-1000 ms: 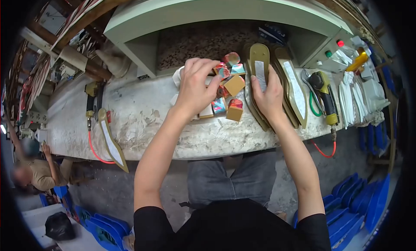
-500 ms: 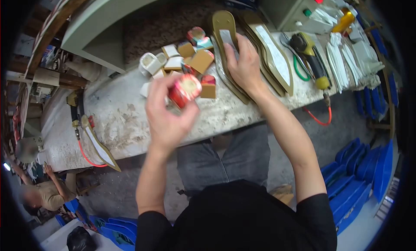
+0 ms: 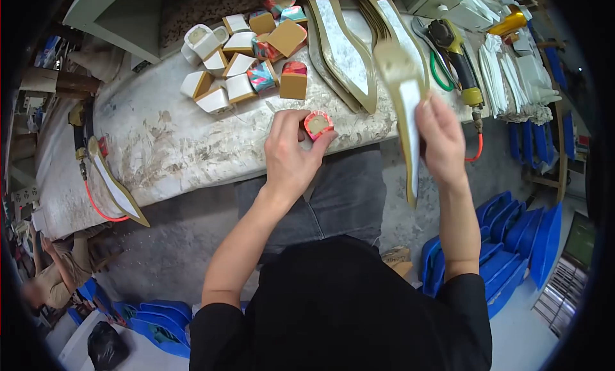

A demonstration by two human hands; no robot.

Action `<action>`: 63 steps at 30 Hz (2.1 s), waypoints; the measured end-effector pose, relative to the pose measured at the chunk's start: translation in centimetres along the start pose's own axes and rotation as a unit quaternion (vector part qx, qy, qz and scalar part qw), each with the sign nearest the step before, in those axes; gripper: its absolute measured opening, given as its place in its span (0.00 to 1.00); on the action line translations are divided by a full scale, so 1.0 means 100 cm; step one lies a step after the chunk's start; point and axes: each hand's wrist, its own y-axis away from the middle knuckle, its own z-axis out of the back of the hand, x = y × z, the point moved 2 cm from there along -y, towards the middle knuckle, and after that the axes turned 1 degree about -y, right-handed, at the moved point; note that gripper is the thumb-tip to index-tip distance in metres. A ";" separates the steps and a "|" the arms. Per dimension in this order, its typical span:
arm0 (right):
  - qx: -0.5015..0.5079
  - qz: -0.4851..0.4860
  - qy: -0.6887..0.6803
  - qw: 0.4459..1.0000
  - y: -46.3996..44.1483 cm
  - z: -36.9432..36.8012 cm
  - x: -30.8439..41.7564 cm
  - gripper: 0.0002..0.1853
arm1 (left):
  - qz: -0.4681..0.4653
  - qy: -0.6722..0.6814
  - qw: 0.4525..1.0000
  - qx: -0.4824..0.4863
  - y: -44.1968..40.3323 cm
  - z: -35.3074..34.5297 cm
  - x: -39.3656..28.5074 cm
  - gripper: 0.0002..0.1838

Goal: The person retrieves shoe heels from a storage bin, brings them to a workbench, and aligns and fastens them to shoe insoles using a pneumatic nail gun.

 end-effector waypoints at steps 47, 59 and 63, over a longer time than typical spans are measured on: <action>-0.258 0.079 0.350 0.897 -0.066 0.123 -0.002 0.25 | 0.130 0.123 0.984 0.022 -0.009 0.019 0.000 0.05; -0.053 -0.269 0.421 0.865 -0.146 0.197 0.009 0.29 | 0.150 0.128 0.980 0.023 -0.016 0.025 -0.028 0.06; -0.139 -0.250 0.504 0.815 -0.121 0.193 0.042 0.24 | 0.129 0.134 0.982 0.016 -0.015 0.029 -0.032 0.06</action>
